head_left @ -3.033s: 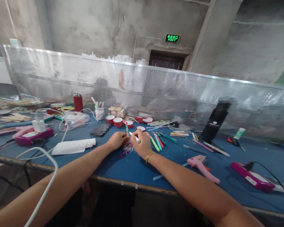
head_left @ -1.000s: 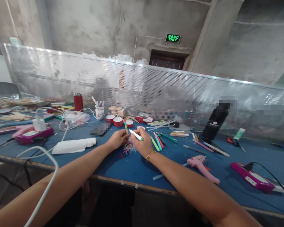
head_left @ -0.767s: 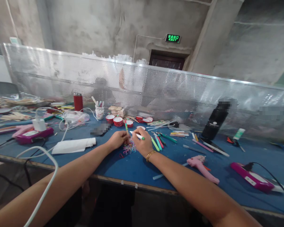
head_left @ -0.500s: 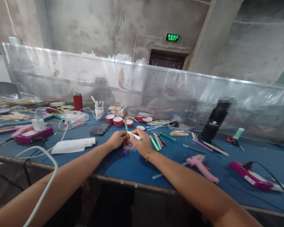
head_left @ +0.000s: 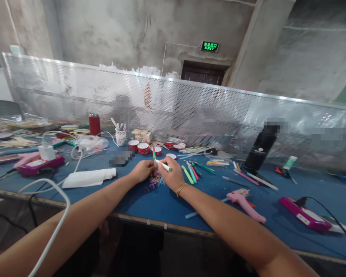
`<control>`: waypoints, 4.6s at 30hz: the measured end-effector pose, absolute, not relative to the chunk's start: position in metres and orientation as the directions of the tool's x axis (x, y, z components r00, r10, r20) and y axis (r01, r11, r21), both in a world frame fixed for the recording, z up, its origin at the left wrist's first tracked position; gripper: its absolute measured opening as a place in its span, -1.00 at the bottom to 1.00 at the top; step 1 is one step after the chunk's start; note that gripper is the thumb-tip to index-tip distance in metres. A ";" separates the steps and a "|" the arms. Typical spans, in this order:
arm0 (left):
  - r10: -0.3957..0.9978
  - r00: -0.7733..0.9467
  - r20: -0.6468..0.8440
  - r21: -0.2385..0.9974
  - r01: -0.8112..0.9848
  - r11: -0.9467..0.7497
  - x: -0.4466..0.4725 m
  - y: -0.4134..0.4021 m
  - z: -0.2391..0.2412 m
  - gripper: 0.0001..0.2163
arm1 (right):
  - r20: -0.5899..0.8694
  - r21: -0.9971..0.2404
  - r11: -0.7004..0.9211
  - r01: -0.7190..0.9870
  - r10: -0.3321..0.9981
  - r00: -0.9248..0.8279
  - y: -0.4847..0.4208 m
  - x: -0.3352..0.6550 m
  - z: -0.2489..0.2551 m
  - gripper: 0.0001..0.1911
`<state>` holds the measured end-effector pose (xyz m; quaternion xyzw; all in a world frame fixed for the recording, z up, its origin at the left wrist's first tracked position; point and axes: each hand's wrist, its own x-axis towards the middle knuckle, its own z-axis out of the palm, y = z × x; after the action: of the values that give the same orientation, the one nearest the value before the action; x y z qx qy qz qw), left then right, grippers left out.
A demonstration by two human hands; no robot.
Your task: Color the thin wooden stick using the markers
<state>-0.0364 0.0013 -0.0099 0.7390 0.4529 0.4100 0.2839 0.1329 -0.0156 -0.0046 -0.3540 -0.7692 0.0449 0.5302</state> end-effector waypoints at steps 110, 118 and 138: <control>0.898 0.233 0.374 0.788 0.431 -0.440 -0.036 -0.001 -0.008 -0.75 | 0.810 -0.310 0.729 0.610 0.538 -0.232 -0.017 0.133 -0.004 -0.88; 0.906 0.223 0.360 0.792 0.440 -0.423 -0.034 -0.003 -0.005 -0.74 | 0.811 -0.299 0.719 0.628 0.538 -0.231 -0.016 0.133 -0.003 -0.86; 0.902 0.239 0.359 0.798 0.423 -0.430 -0.034 -0.004 -0.005 -0.70 | 0.822 -0.297 0.725 0.621 0.525 -0.220 -0.014 0.133 -0.005 -0.85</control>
<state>-0.0337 -0.0037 -0.0054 0.7336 0.4517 0.4203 0.2849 0.1332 -0.0135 -0.0050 -0.3675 -0.7797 -0.0473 0.5048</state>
